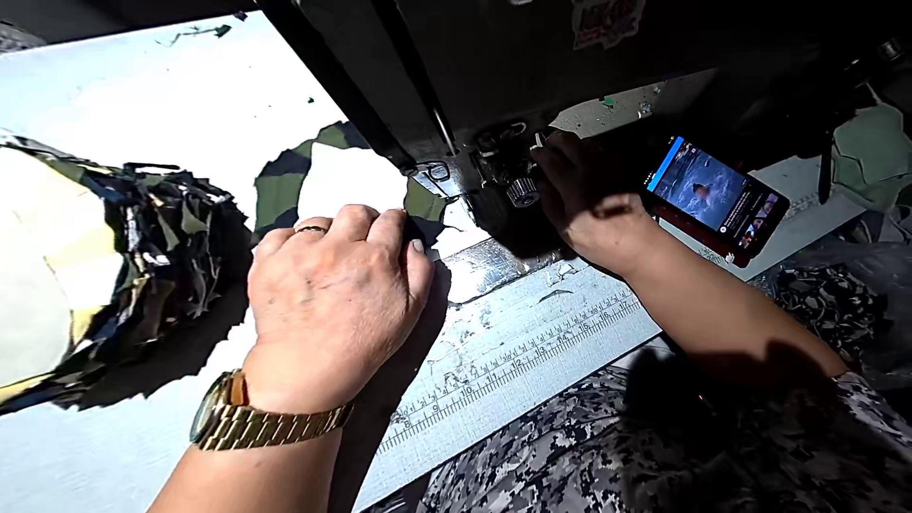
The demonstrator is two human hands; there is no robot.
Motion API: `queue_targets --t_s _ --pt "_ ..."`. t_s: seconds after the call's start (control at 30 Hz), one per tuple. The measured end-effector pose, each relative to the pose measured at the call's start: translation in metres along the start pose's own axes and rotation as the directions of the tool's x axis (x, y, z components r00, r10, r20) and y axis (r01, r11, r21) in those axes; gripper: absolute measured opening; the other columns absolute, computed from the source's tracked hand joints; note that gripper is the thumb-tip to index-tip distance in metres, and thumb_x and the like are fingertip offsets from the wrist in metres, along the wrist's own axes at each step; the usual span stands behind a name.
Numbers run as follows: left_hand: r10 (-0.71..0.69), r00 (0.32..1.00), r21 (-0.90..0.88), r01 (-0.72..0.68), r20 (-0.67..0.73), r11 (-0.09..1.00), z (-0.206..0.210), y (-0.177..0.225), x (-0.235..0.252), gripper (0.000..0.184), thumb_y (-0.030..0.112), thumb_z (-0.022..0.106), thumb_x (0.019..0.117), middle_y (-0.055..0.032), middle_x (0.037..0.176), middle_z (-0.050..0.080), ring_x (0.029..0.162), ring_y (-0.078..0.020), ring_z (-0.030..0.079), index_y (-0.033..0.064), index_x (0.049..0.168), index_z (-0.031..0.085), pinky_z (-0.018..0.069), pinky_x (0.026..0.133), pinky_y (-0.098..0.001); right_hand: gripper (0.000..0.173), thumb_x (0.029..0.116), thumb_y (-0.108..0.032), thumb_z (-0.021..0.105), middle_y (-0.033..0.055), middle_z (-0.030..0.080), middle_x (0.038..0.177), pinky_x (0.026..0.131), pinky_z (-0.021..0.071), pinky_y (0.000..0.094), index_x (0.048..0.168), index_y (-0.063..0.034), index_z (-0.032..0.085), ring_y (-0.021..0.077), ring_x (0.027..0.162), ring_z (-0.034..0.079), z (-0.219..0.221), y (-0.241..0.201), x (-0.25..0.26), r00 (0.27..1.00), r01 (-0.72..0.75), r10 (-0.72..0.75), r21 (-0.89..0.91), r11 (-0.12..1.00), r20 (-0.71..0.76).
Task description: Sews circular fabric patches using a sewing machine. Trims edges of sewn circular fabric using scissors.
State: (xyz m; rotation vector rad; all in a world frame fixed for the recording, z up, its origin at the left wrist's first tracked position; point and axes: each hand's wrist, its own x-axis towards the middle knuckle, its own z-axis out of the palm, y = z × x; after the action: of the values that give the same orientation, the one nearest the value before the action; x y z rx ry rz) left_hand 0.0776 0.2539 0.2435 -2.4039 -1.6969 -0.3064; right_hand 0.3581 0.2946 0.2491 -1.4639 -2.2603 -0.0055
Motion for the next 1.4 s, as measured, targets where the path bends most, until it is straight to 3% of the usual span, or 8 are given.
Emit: queue_targets --t_s 0.1,0.2,0.37,0.5,0.7,1.1,1.23,1.4 --pt "-0.034 0.999 -0.035 0.035 0.009 0.999 -0.002 -0.008 -0.008 0.062 0.046 0.022 0.1033 -0.0191 0.107 0.067 0.095 -0.0421 0.066 0.0080 0.118 0.068 0.0467 0.073 -0.0640 0.037 0.1033 -0.024 0.051 0.0159 0.065 0.129 0.094 0.0530 0.0431 0.132 -0.0058 0.067 0.0305 0.114 0.064 0.003 0.004 0.002 0.999 0.006 -0.005 0.009 1.000 -0.053" --pt "-0.072 0.997 -0.142 0.069 -0.015 0.988 -0.001 -0.024 -0.012 0.054 0.047 0.027 0.1060 -0.0141 0.101 0.070 0.089 -0.0367 0.068 0.0152 0.118 0.070 0.0487 0.067 -0.0620 0.038 0.1021 -0.022 0.054 0.0166 0.065 0.123 0.094 0.0527 0.0421 0.131 -0.0005 0.066 0.0317 0.112 0.063 0.001 0.007 0.004 0.999 -0.006 0.008 0.035 0.999 -0.042" --pt "-0.036 0.995 -0.270 0.010 -0.092 0.963 0.019 -0.050 -0.001 0.051 0.049 0.041 0.1046 -0.0141 0.135 0.060 0.122 -0.0369 0.059 0.0164 0.138 0.060 0.0466 0.096 -0.0621 0.038 0.1016 -0.025 0.056 0.0166 0.066 0.108 0.091 0.0536 0.0422 0.126 0.0018 0.068 0.0312 0.103 0.065 -0.002 0.007 0.007 0.995 -0.097 0.098 0.069 0.993 -0.014" --pt "0.032 0.998 -0.256 -0.020 0.045 0.966 0.018 -0.038 0.008 0.065 0.052 0.029 0.1038 -0.0151 0.162 0.039 0.151 -0.0386 0.034 0.0180 0.158 0.041 0.0283 0.117 -0.0658 0.038 0.1017 -0.031 0.057 0.0169 0.065 0.108 0.089 0.0547 0.0442 0.117 0.0017 0.070 0.0312 0.103 0.066 -0.010 0.006 0.009 0.982 -0.173 0.168 0.051 0.984 0.085" --pt "0.020 0.996 -0.206 -0.002 0.087 0.979 0.020 -0.037 0.009 0.076 0.065 0.025 0.0993 -0.0137 0.167 0.031 0.155 -0.0390 0.025 0.0216 0.161 0.034 0.0221 0.118 -0.0690 0.038 0.0992 -0.035 0.062 0.0159 0.065 0.105 0.085 0.0552 0.0455 0.111 0.0005 0.070 0.0306 0.100 0.066 -0.015 0.004 0.016 0.958 -0.239 0.234 0.009 0.971 0.165" --pt "-0.016 0.997 -0.151 0.028 0.081 0.988 0.016 -0.030 0.008 0.075 0.063 0.026 0.1008 -0.0138 0.168 0.029 0.156 -0.0397 0.021 0.0197 0.161 0.035 0.0174 0.120 -0.0672 0.037 0.0946 -0.035 0.066 0.0148 0.070 0.101 0.083 0.0544 0.0497 0.108 -0.0008 0.072 0.0297 0.096 0.069 -0.025 0.005 0.018 0.931 -0.335 0.312 0.104 0.936 0.189" --pt "-0.017 0.996 -0.157 0.031 0.093 0.987 0.013 -0.028 0.008 0.074 0.062 0.026 0.1011 -0.0134 0.168 0.029 0.156 -0.0391 0.021 0.0191 0.161 0.036 0.0175 0.120 -0.0670 0.032 0.0935 -0.035 0.069 0.0093 0.070 0.086 0.077 0.0537 0.0468 0.099 -0.0039 0.072 0.0221 0.082 0.067 -0.026 0.016 0.017 0.898 -0.439 0.382 0.379 0.814 0.220" --pt "-0.018 0.996 -0.173 0.034 0.092 0.984 0.013 -0.028 0.008 0.074 0.063 0.027 0.1005 -0.0125 0.168 0.030 0.156 -0.0388 0.023 0.0197 0.160 0.037 0.0181 0.120 -0.0678 0.021 0.0946 -0.022 0.071 0.0050 0.068 0.075 0.058 0.0581 0.0288 0.095 -0.0013 0.069 0.0099 0.058 0.065 -0.023 0.019 0.015 0.832 -0.527 0.461 0.700 0.482 0.308"
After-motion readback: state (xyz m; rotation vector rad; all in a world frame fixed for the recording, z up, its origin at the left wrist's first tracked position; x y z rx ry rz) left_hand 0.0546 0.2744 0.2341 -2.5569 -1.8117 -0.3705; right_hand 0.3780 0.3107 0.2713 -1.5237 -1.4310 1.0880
